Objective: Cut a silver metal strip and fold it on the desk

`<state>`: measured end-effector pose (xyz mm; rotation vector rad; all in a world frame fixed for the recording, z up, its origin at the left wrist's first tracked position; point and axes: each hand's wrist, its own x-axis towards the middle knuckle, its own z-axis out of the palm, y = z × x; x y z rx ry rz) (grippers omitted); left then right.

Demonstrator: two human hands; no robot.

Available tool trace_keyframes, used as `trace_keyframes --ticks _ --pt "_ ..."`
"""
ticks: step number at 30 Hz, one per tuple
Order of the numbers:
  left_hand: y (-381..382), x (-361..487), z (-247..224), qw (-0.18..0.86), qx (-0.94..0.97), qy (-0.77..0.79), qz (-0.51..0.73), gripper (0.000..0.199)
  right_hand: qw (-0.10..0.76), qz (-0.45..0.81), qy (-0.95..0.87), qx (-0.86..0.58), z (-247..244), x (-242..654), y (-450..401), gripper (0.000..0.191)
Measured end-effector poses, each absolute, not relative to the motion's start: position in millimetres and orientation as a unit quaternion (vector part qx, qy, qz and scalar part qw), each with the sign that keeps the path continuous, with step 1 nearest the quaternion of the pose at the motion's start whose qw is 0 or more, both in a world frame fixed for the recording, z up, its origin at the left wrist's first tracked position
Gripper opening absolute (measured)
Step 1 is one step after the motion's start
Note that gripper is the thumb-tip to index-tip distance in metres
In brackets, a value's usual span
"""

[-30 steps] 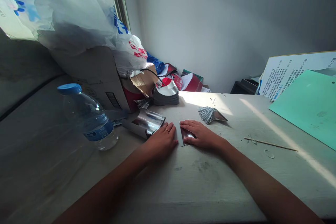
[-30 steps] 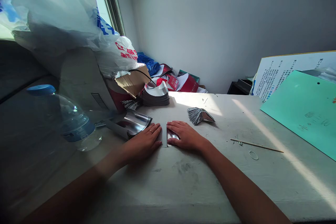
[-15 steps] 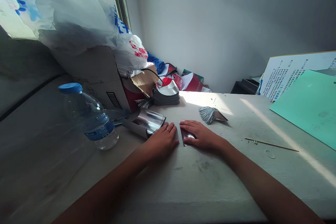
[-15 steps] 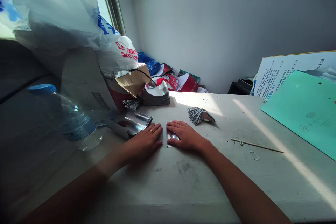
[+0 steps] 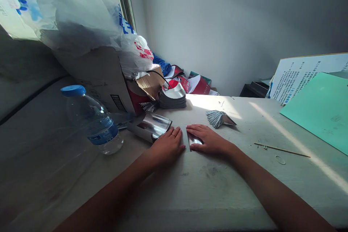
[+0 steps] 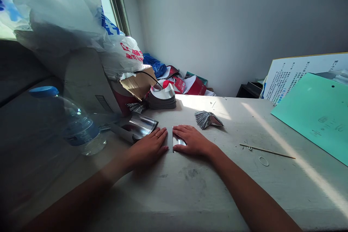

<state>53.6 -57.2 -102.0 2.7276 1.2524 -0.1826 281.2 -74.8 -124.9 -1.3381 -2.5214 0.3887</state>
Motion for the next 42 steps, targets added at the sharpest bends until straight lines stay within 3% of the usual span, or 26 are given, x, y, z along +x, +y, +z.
trace_keyframes --ticks 16,22,42 --pt "-61 49 -95 0.091 0.888 0.443 -0.09 0.084 0.142 0.138 -0.867 -0.457 -125 283 -74 0.076" --pt "-61 48 -101 0.109 0.897 0.42 -0.079 0.07 0.154 0.142 -0.864 -0.458 -128 284 -73 0.075" --pt "-60 47 -105 0.098 0.907 0.408 -0.05 0.065 0.142 0.164 -0.867 -0.449 -125 286 -72 0.08"
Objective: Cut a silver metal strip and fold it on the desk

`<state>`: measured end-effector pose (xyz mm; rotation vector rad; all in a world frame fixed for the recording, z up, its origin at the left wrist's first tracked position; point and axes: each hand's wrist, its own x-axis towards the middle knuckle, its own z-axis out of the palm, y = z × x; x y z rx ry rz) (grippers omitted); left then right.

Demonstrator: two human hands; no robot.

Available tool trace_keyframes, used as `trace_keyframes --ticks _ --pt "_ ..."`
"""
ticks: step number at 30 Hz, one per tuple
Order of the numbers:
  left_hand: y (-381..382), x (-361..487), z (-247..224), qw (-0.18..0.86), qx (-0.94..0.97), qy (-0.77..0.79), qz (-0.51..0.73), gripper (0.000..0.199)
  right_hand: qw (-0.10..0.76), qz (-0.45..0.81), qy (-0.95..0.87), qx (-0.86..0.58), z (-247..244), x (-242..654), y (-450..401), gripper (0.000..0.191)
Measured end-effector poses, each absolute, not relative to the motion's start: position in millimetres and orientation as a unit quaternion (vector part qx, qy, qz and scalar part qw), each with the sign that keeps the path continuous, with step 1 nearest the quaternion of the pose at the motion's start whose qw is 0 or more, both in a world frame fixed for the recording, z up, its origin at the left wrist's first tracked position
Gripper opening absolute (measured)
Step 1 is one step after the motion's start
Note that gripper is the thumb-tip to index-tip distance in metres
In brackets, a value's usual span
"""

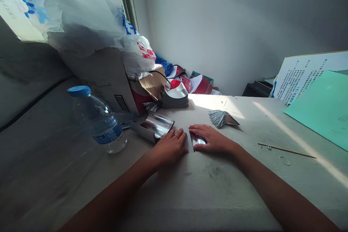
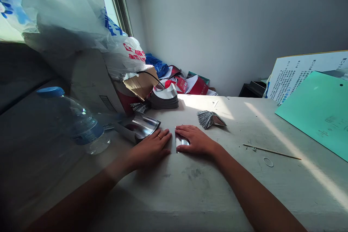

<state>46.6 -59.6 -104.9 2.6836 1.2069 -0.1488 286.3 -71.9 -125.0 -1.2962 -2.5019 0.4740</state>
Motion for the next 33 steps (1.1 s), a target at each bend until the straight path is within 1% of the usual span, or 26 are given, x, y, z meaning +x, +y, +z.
trace_keyframes --ticks 7,20,26,33 --pt "-59.4 48.5 -105.4 0.108 0.899 0.42 -0.056 0.067 0.127 0.156 -0.866 -0.458 -125.4 286.5 -72.9 0.084" --pt "-58.8 49.8 -104.1 0.119 0.897 0.422 -0.053 0.064 0.142 0.166 -0.865 -0.451 -127.0 287.9 -71.9 0.083" --pt "-56.9 49.0 -107.0 0.117 0.896 0.423 -0.064 0.067 0.135 0.165 -0.866 -0.453 -125.5 287.1 -72.3 0.083" --pt "-57.2 49.0 -107.7 0.117 0.901 0.414 -0.055 0.063 0.145 0.17 -0.86 -0.458 -124.3 286.0 -74.7 0.081"
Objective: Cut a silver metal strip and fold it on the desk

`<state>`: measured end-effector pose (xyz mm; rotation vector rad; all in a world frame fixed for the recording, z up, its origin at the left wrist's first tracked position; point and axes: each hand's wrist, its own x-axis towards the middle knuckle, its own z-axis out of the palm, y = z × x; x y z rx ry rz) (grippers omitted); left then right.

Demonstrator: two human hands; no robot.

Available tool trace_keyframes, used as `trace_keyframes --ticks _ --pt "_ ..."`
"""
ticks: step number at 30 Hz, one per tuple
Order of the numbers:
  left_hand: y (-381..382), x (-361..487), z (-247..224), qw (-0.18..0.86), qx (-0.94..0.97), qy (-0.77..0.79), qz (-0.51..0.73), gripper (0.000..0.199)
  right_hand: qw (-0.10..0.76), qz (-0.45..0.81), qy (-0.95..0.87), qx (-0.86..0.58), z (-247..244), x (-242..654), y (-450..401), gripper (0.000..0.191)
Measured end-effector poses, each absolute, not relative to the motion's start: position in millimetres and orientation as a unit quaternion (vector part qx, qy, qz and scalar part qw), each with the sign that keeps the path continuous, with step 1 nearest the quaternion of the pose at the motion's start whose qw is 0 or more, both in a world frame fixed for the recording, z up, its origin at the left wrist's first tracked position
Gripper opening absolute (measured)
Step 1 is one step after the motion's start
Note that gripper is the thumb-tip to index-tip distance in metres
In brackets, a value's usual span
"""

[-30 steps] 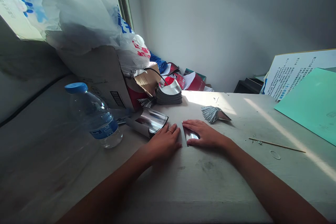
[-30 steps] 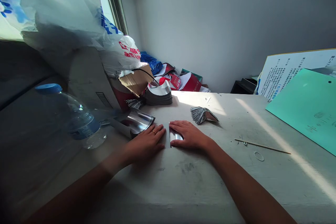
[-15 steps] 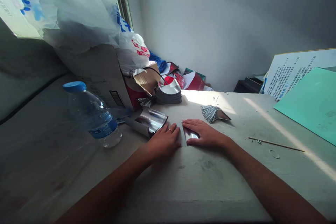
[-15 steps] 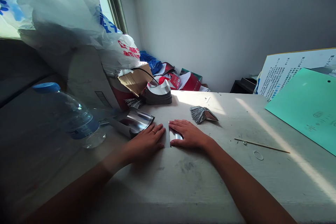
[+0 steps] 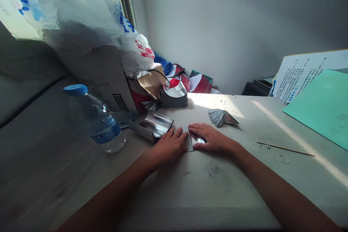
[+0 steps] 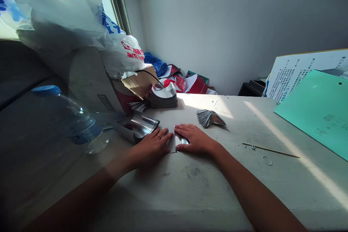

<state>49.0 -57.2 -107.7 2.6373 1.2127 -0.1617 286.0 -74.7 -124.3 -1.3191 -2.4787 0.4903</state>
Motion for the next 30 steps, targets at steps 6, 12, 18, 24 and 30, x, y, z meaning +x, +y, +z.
trace_keyframes --ticks 6,12,18,24,30 --pt "-57.9 49.2 -104.7 0.115 0.904 0.406 -0.064 0.059 0.14 0.167 -0.864 -0.454 -125.2 286.4 -73.4 0.079" --pt "-57.9 49.6 -105.2 0.103 0.909 0.398 -0.06 0.053 0.129 0.164 -0.866 -0.455 -123.8 286.2 -73.6 0.081" --pt "-58.1 49.7 -104.4 0.097 0.912 0.393 -0.064 0.053 0.128 0.164 -0.864 -0.459 -123.9 285.7 -74.1 0.081" --pt "-56.7 45.5 -107.2 0.088 0.918 0.381 -0.06 0.054 0.13 0.163 -0.862 -0.461 -124.6 286.0 -73.3 0.082" --pt "-57.7 42.0 -108.0 0.088 0.92 0.379 -0.043 0.051 0.128 0.168 -0.861 -0.462 -120.9 284.6 -76.0 0.082"
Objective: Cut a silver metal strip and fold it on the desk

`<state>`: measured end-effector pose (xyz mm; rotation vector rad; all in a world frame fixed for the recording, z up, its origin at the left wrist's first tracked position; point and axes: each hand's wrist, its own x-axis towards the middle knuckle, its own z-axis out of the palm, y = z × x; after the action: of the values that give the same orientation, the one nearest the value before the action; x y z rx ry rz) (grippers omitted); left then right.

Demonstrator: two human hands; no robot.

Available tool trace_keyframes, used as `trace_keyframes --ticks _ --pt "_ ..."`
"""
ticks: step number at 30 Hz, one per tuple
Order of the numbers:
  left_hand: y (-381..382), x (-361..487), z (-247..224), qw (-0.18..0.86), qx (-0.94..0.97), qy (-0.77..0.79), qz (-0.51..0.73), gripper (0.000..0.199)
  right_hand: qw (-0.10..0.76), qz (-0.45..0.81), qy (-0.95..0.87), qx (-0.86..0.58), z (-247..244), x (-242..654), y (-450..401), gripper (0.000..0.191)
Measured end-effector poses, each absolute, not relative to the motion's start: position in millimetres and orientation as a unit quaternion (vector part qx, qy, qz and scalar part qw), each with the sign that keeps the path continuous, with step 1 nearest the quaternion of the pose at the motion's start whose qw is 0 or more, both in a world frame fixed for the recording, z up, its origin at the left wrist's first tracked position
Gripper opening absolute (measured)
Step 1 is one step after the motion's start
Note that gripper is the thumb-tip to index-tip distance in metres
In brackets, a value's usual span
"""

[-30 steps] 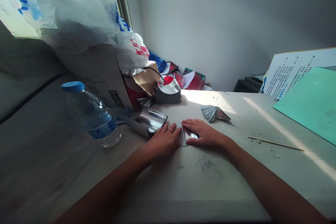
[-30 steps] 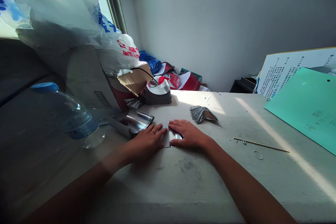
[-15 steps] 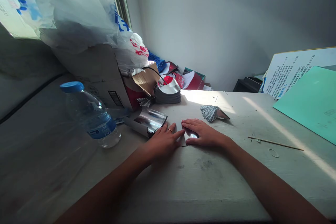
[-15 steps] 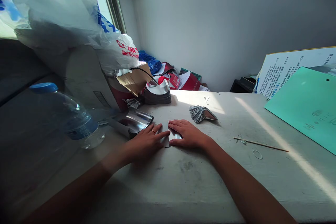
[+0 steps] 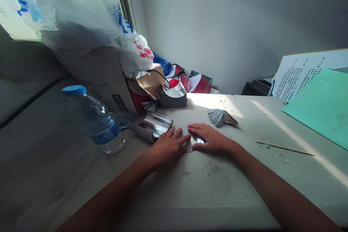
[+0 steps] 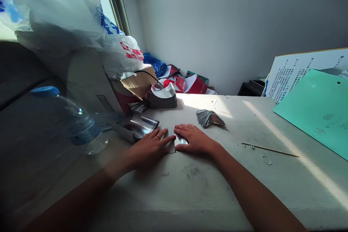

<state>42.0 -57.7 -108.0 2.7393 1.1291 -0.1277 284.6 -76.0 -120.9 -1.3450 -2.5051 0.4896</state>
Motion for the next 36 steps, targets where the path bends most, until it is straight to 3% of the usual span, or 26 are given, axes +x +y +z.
trace_keyframes --ticks 4,9,18,29,36 --pt "-59 46 -105 0.078 0.922 0.379 -0.026 0.046 0.128 0.165 -0.861 -0.463 -122 284 -76 0.08" --pt "-57 58 -102 0.059 0.949 0.308 0.038 0.026 0.133 0.16 -0.861 -0.464 -124 284 -75 0.08" --pt "-52 65 -106 0.055 0.952 0.293 0.07 0.022 0.171 0.173 -0.853 -0.462 -124 282 -76 0.079" --pt "-49 78 -115 0.028 0.921 0.376 0.099 0.016 0.244 0.194 -0.843 -0.438 -128 287 -72 0.018" --pt "-51 81 -113 0.035 0.913 0.396 0.093 0.017 0.307 0.133 -0.836 -0.434 -139 284 -64 0.013"
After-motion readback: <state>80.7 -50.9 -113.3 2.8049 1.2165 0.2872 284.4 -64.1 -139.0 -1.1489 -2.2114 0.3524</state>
